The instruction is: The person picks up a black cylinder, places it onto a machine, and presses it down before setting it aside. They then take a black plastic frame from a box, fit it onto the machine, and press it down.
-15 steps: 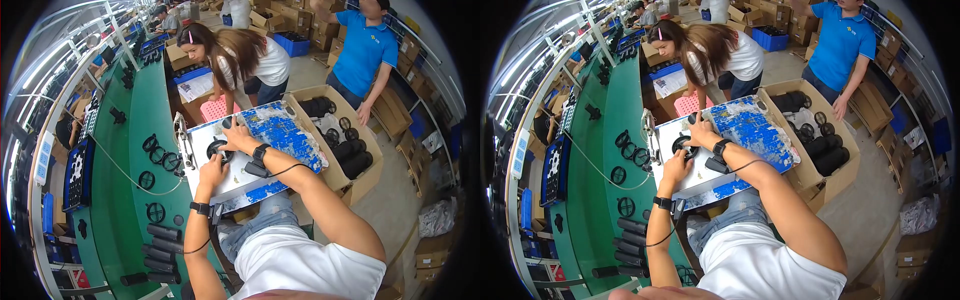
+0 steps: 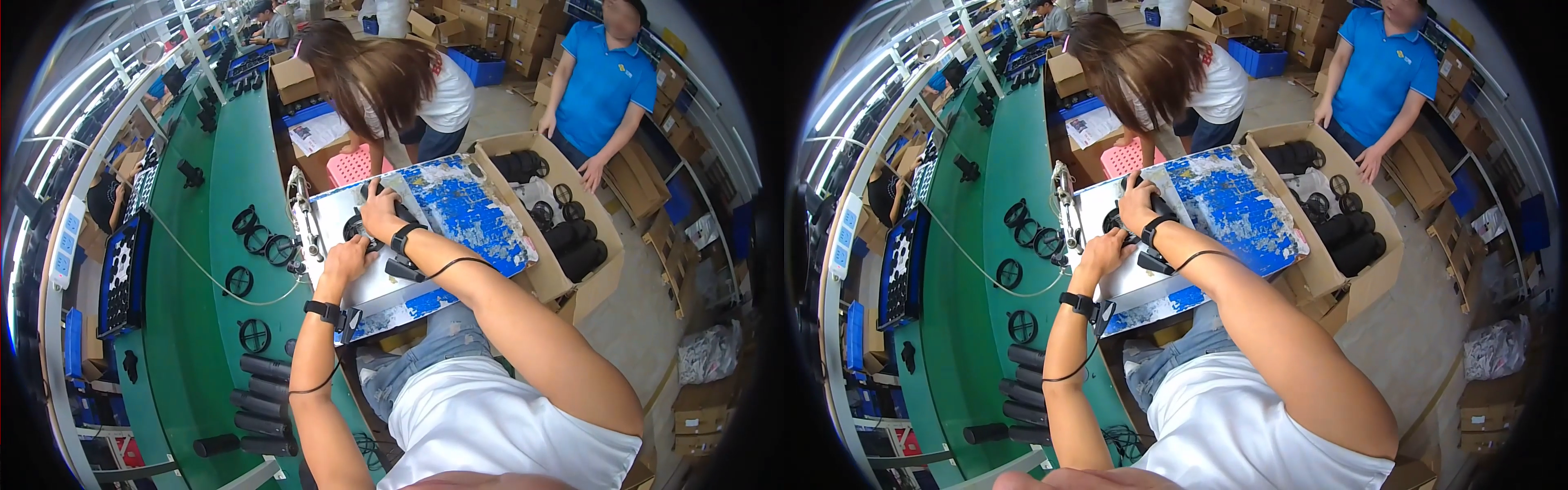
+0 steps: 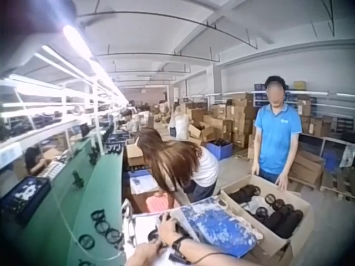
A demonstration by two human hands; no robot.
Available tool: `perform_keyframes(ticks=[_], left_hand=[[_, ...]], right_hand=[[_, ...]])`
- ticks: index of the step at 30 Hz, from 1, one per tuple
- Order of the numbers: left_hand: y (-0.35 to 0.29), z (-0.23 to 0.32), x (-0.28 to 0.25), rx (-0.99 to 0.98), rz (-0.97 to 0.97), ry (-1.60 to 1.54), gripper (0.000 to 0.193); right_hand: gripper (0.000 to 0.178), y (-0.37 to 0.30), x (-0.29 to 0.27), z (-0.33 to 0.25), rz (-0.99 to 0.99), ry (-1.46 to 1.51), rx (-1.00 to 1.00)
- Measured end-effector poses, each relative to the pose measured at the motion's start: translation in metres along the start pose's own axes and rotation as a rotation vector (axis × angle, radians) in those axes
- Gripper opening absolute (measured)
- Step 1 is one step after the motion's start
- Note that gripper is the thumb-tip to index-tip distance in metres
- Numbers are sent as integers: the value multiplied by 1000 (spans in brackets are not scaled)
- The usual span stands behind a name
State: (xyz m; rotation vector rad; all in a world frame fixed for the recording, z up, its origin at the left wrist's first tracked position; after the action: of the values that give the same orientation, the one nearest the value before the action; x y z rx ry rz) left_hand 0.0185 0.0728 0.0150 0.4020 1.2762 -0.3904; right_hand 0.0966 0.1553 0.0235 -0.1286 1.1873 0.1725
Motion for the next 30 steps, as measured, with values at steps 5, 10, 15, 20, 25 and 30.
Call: perform_keyframes(ticks=[5, 10, 15, 20, 25, 30], left_hand=[[1, 1, 0, 24, 15, -29, 33], [-9, 5, -3, -13, 220, -5, 32], [-13, 6, 0, -56, 295, 27, 30], [-9, 12, -3, -57, 337, 13, 28], [-33, 18, -15, -65, 537, -248, 33], [-60, 65, -15, -216, 509, -1395, 49]], right_hand=[[36, 6, 6, 6, 32, 5, 59], [38, -4, -8, 2, -87, 26, -20], [35, -9, -8, 10, 2, 98, -42], [32, -4, 1, 16, 117, 79, -3], [39, -21, -7, 58, 260, 581, -127], [41, -92, -51, 106, 562, 1945, -343]])
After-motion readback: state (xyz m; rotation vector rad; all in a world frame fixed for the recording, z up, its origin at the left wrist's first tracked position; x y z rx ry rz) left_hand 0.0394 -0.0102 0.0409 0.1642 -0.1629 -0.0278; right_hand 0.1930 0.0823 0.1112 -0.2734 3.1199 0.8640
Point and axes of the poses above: each hand's wrist, its own y-axis towards the middle knuckle, its own x-axis out of the palm, z = x × y, the point moved 7 cm from there along y, towards the middle knuckle, and after that the axes turned 2 degrees about -x, right-handed, at the moved point
